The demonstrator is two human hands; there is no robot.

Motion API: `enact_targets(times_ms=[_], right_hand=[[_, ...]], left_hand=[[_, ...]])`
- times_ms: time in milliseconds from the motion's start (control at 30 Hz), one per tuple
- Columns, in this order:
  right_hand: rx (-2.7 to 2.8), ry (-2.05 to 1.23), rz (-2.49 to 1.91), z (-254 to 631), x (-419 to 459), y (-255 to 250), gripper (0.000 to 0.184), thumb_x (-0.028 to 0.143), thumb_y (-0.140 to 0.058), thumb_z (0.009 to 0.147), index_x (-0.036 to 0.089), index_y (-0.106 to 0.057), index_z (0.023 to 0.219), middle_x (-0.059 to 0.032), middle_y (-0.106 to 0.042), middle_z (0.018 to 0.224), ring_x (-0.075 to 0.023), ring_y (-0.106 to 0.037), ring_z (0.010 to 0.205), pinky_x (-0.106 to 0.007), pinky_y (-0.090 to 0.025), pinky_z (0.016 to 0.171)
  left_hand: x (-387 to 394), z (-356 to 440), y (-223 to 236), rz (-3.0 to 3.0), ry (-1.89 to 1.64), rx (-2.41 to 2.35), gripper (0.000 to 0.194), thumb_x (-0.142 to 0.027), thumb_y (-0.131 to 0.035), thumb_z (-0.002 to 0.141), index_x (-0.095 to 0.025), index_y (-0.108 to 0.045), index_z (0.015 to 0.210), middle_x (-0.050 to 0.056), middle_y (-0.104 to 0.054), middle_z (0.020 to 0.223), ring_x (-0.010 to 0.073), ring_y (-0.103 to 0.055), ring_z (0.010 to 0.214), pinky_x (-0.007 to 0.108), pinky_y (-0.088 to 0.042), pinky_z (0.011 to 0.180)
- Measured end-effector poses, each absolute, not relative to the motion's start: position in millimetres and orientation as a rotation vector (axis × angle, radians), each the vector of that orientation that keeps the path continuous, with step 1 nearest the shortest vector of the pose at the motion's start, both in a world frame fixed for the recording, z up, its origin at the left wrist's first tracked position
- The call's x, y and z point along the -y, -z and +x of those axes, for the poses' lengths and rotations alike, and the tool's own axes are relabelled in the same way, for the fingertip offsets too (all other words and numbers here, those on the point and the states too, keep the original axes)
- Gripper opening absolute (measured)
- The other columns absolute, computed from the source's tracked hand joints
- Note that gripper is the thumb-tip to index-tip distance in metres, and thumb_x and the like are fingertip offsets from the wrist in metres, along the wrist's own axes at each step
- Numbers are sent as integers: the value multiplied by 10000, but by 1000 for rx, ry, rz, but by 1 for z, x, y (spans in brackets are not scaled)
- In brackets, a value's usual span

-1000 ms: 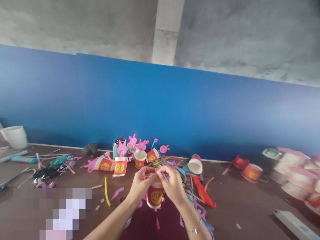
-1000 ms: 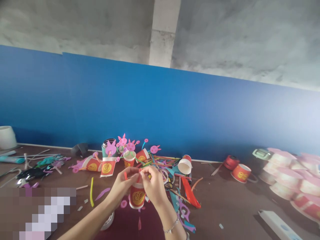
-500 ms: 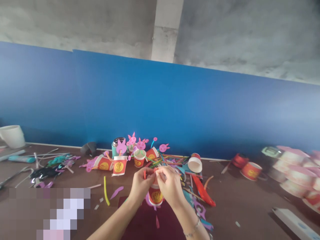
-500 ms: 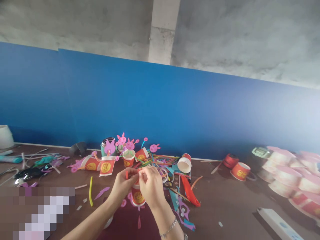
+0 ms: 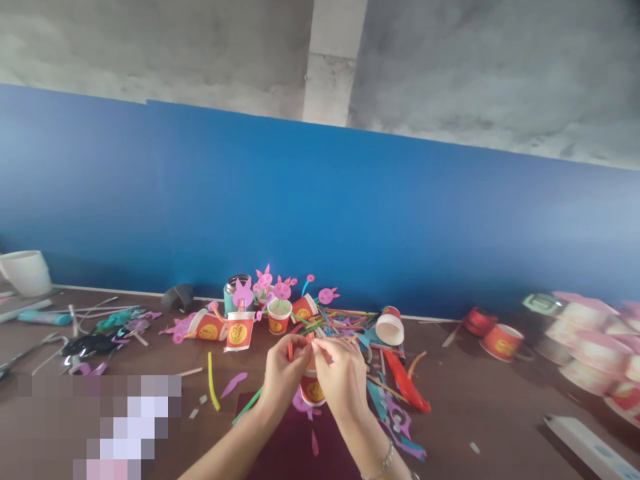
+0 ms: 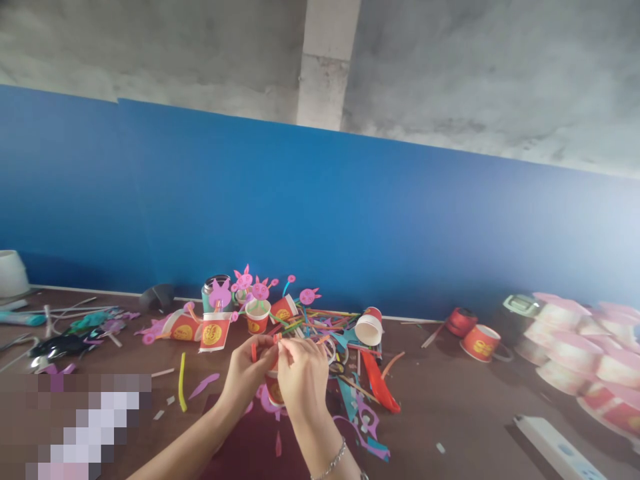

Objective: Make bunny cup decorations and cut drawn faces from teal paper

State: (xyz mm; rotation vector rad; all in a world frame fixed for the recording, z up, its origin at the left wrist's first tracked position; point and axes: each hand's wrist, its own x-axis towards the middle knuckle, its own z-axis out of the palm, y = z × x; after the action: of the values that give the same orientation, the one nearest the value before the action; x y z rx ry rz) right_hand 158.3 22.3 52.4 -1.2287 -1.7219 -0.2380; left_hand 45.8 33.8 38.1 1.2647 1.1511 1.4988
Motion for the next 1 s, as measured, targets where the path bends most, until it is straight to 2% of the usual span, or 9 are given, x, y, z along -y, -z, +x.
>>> enact_targets(times_ms=[267, 333, 433, 533, 600, 833, 1000], right_hand=[[1747, 235, -1265, 162, -22, -58, 175, 174, -557, 829, 210, -721, 779, -57, -747, 794, -223, -668, 728, -359, -407, 755], [1726, 154, -1306, 164, -23, -59, 140, 207, -585, 811, 208, -717, 856, -57, -742, 788, -231, -666, 727, -360, -413, 748], [1702, 50, -1319, 168, -25, -62, 187, 222, -611, 774, 198, -694, 940, -57, -736, 801, -243, -665, 763, -361, -421, 756], [1707, -68, -1293, 172, -27, -66, 71, 202, -607, 759, 197, -674, 783, -48, -721, 784, -231, -658, 781, -338, -431, 744], [1712, -154, -1280, 173, -28, -67, 56, 195, -602, 758, 196, -646, 723, -41, -705, 763, -220, -648, 772, -322, -439, 729], [1757, -230, -1220, 175, -30, -63, 98, 194, -526, 803, 191, -577, 720, -46, -651, 750, -204, -603, 754, -302, -446, 713], [1731, -473, -1190, 174, -32, -63, 171, 241, -502, 829, 179, -540, 674, -18, -606, 663, -165, -559, 641, -259, -425, 611]], left_hand=[[-38, 41, -39, 1357, -1468, -1162, 164, -288, -625, 700, -136, -666, 745, 17, -630, 654, 143, -544, 613, 223, -410, 573], [-37, 42, -39, 1348, -1469, -1165, 164, -291, -629, 702, -134, -664, 738, 12, -618, 636, 133, -531, 590, 214, -397, 551], [-35, 42, -41, 1328, -1459, -1153, 180, -306, -629, 710, -131, -658, 739, 5, -601, 623, 118, -507, 565, 206, -384, 533], [-34, 42, -44, 1319, -1445, -1159, 197, -317, -638, 697, -125, -656, 739, 2, -585, 612, 115, -499, 561, 202, -380, 525], [-34, 41, -45, 1324, -1440, -1163, 191, -307, -649, 677, -123, -662, 729, 2, -587, 611, 113, -498, 562, 200, -376, 523], [-32, 43, -48, 1269, -1390, -1116, 176, -269, -677, 627, -119, -679, 718, -13, -579, 563, 88, -460, 488, 186, -342, 465], [-31, 43, -52, 1207, -1402, -1094, 167, -259, -669, 626, -122, -686, 719, 25, -653, 638, 120, -550, 558, 200, -415, 518]])
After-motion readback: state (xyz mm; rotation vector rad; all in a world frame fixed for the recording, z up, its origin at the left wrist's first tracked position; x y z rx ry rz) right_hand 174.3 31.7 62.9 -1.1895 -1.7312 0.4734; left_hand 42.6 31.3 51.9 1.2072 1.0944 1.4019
